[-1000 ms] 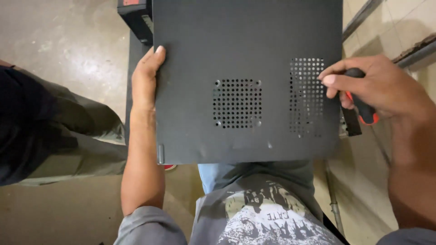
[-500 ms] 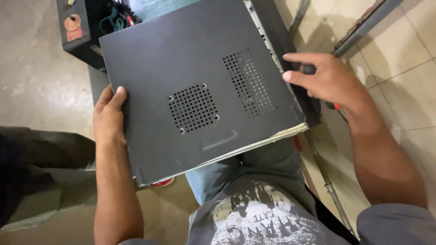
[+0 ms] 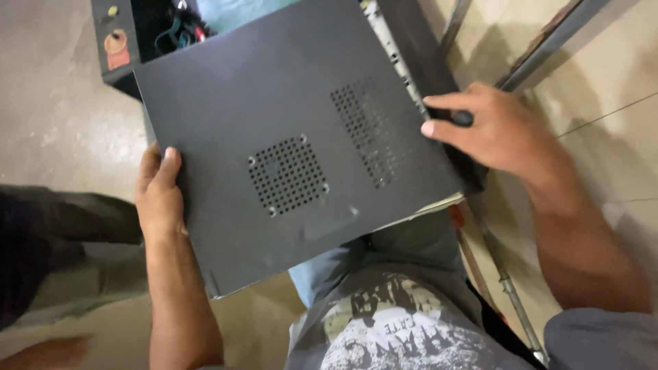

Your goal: Installing a hard drive into a desktop computer case, connecting cables, and securing the side panel with screws.

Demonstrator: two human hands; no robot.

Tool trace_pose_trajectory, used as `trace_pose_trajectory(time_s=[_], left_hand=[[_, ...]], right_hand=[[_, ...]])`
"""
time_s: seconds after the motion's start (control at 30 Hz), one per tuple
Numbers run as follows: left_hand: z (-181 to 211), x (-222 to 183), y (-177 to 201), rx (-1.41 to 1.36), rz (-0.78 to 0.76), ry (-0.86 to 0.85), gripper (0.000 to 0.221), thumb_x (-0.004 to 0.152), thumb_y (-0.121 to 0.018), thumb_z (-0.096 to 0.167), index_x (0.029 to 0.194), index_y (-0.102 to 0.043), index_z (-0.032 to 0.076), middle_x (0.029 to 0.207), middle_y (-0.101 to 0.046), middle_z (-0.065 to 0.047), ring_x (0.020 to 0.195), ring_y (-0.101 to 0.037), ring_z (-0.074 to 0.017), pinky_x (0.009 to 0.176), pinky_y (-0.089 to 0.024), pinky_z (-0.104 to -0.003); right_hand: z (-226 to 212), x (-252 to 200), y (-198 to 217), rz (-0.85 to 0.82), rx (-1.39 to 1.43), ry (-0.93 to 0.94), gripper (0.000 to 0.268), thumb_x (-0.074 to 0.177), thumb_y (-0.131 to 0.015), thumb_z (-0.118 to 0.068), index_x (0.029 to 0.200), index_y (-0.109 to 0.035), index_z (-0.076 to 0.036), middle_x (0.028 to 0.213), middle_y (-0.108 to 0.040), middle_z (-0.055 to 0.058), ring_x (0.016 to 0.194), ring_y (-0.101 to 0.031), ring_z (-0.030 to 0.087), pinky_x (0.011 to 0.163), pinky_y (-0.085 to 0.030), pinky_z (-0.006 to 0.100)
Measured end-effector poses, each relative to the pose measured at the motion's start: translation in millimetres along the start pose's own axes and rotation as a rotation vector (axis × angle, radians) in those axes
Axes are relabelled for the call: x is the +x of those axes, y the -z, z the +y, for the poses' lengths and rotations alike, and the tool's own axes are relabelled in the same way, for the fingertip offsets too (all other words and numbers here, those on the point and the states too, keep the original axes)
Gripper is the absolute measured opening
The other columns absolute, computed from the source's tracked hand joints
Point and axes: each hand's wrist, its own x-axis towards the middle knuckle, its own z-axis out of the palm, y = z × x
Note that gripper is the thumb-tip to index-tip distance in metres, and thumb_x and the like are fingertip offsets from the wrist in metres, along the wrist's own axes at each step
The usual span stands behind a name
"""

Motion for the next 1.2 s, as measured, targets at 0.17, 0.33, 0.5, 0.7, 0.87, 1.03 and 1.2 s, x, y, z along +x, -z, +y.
trace_pose_trajectory(time_s=[0.17,0.33,0.5,0.7,0.87,1.03,1.2], left_hand=[[26.9,-21.7,-8.9,-0.101,0.097,0.022,0.035,0.103,-0.064,0.036,0.136,-0.072,0.026,0.119,-0.072,0.012,0.107,-0.065,-0.0028,0.094,-0.053,-0.019],[23.4,-18.5,-9.1,-0.208,0.131,-0.066,0.04,0.101,-0.068,0.037,0.139,-0.073,0.026,0.127,-0.075,0.013,0.117,-0.067,-0.0019,0.103,-0.054,-0.016],[9.4,-8.9,-9.9,-0.263,0.053,-0.246,0.057,0.109,-0.068,0.032,0.16,-0.053,0.014,0.154,-0.065,0.0,0.139,-0.062,-0.0099,0.122,-0.047,-0.025],[28.0,29.6,-9.3,-0.386,-0.441,-0.323,0.056,0.109,-0.067,0.033,0.16,-0.054,0.012,0.156,-0.063,-0.004,0.141,-0.062,-0.0151,0.124,-0.051,-0.032],[120.8,-62.9,-14.8,-0.796,-0.302,-0.017,0.093,0.085,-0.047,0.059,0.167,-0.042,0.015,0.165,-0.048,-0.006,0.145,-0.048,-0.0216,0.126,-0.036,-0.043],[33.4,-98.1,-30.5,-1.624,-0.491,-0.122,0.104,0.088,-0.077,0.057,0.17,-0.044,0.003,0.168,-0.051,-0.02,0.162,-0.043,-0.0382,0.14,-0.028,-0.056],[23.6,-60.2,-33.8,-0.84,0.307,0.093,0.03,0.099,-0.074,0.027,0.125,-0.077,0.011,0.116,-0.082,-0.003,0.106,-0.078,-0.0155,0.104,-0.066,-0.031]], right_hand=[[-15.9,-10.2,23.3,-0.061,0.029,-0.109,0.05,0.105,-0.068,-0.049,0.134,-0.078,-0.01,0.113,-0.076,0.014,0.087,-0.075,0.034,0.082,-0.054,0.047],[9.2,-18.0,36.2,-0.153,0.222,-0.199,0.049,0.108,-0.075,-0.032,0.08,-0.067,0.007,0.058,-0.067,0.025,0.042,-0.052,0.032,0.035,-0.045,0.048],[15.4,-46.8,26.4,-0.212,0.514,-0.116,0.058,0.085,-0.075,-0.015,0.142,-0.076,-0.005,0.091,-0.081,0.021,0.054,-0.062,0.03,0.044,-0.047,0.039],[47.9,-44.8,-9.5,-0.454,0.818,0.185,0.033,0.094,-0.078,-0.03,0.107,-0.082,0.001,0.063,-0.071,0.008,0.037,-0.061,0.016,0.028,-0.051,0.028],[28.1,-66.5,-18.8,-0.271,1.011,0.183,0.027,0.089,-0.082,-0.018,0.072,-0.071,0.0,0.061,-0.067,0.01,0.041,-0.061,0.02,0.034,-0.051,0.031],[-5.3,-69.1,-15.8,-0.272,1.153,0.243,0.031,0.095,-0.082,-0.02,0.073,-0.065,-0.007,0.071,-0.067,0.005,0.05,-0.066,0.018,0.046,-0.055,0.028],[-19.3,-59.1,-31.4,-0.414,0.341,0.396,0.061,0.097,-0.062,-0.06,0.068,-0.079,-0.009,0.048,-0.071,-0.002,0.033,-0.058,0.005,0.025,-0.036,0.02]])
